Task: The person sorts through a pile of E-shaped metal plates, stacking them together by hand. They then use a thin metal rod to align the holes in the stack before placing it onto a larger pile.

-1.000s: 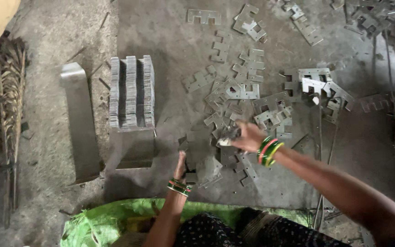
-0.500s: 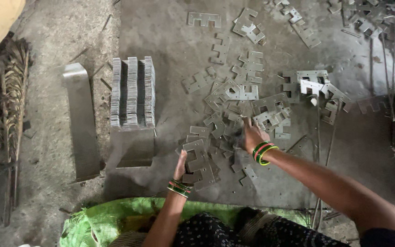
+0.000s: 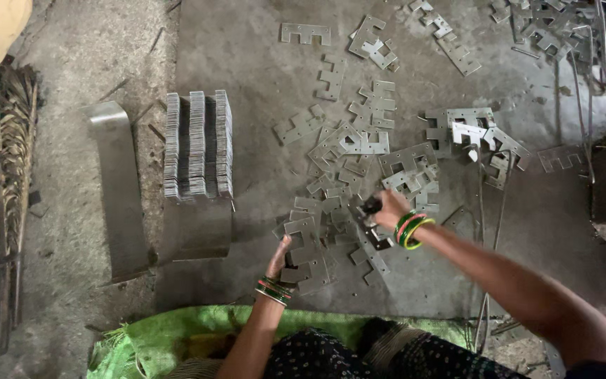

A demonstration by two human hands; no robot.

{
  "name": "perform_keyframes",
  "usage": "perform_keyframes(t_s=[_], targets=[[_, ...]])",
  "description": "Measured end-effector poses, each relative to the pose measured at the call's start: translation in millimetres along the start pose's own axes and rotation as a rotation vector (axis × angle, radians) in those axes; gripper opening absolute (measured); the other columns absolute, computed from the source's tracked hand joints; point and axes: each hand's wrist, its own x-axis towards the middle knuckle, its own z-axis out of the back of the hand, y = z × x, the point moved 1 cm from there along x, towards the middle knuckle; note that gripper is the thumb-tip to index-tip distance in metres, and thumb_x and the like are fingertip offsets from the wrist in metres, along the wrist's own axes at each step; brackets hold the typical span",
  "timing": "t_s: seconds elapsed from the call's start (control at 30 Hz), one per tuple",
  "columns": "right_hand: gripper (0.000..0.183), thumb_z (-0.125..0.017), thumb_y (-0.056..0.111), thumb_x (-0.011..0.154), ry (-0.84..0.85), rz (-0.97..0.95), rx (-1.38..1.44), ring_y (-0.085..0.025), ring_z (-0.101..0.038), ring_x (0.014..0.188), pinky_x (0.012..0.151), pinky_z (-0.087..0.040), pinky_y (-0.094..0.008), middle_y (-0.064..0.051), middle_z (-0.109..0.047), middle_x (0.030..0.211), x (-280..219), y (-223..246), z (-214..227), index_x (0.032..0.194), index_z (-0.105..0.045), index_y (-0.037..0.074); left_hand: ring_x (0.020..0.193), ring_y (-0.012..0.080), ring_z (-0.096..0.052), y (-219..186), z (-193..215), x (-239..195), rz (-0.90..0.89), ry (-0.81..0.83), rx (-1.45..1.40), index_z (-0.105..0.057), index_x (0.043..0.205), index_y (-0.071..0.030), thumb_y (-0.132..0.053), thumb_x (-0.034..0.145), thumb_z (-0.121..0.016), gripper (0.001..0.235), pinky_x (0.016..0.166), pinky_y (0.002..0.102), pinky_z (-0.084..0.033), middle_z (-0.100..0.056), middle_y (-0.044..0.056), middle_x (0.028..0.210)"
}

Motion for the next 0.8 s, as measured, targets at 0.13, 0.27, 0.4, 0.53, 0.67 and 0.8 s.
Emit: perform_keyframes(t_s=[0.13, 0.27, 0.4, 0.53, 0.67, 0.8], targets=[[0.033, -0.073, 0.010, 0.083, 0.155, 0.444, -0.382, -0.021, -0.074, 0.094, 0.088, -0.061, -0.034, -0.004, -0.075, 0.104, -38, 66, 43, 0.115, -0.071, 0.017, 0.092, 0.0222, -0.070, 4, 7, 9, -0.022, 0.069, 0.028, -0.062, 0.127, -0.013, -0.046, 0.092, -0.071, 0.049, 0.075, 0.041, -0.061, -0.070, 0.006, 0.108], [0.066, -0.080, 0.027, 0.063, -0.319, 1.214, -0.528, -0.029, -0.067, 0.105, 0.091, -0.051, -0.049, -0.008, -0.066, 0.118, -70, 111, 53, 0.127, -0.061, 0.025, 0.096, 0.0249, -0.069, 19, 41, 40, 0.069, -0.008, 0.036, -0.059, 0.133, -0.012, -0.058, 0.095, -0.060, 0.060, 0.079, 0.043, -0.059, -0.070, 0.010, 0.115], [0.067, -0.079, 0.016, 0.076, -0.204, 0.706, -0.313, -0.039, -0.067, 0.101, 0.088, -0.055, -0.047, -0.019, -0.062, 0.120, -13, 72, 42, 0.135, -0.048, 0.008, 0.123, 0.0285, -0.064, 22, 78, 75, -0.054, 0.082, 0.244, -0.050, 0.151, -0.012, -0.069, 0.096, -0.049, 0.079, 0.102, 0.046, -0.055, -0.063, 0.010, 0.142], [0.080, -0.072, 0.002, 0.077, -0.074, 0.306, -0.475, -0.040, -0.069, 0.101, 0.085, -0.058, -0.049, -0.023, -0.067, 0.111, 22, 28, -18, 0.148, -0.035, 0.002, 0.129, 0.0278, -0.058, 23, 91, 73, 0.067, -0.108, 0.369, -0.044, 0.152, -0.021, -0.076, 0.085, -0.043, 0.087, 0.097, 0.062, -0.048, -0.056, 0.003, 0.147], [0.084, -0.075, 0.007, 0.077, 0.015, 0.086, -0.442, -0.045, -0.066, 0.109, 0.088, -0.054, -0.053, -0.026, -0.067, 0.116, 21, 27, -41, 0.147, -0.030, 0.002, 0.137, 0.0281, -0.049, 21, 82, 61, 0.035, -0.136, 0.323, -0.038, 0.156, -0.025, -0.077, 0.084, -0.048, 0.089, 0.101, 0.069, -0.041, -0.047, -0.003, 0.153], [0.048, -0.053, 0.012, 0.107, -0.057, 0.040, -0.283, -0.047, -0.069, 0.097, 0.081, -0.054, -0.057, -0.030, -0.069, 0.107, 46, 0, -60, 0.152, -0.035, 0.005, 0.131, 0.0301, -0.054, 13, 67, 46, 0.068, -0.180, 0.401, -0.046, 0.151, -0.028, -0.079, 0.079, -0.044, 0.088, 0.093, 0.066, -0.042, -0.056, 0.000, 0.147]])
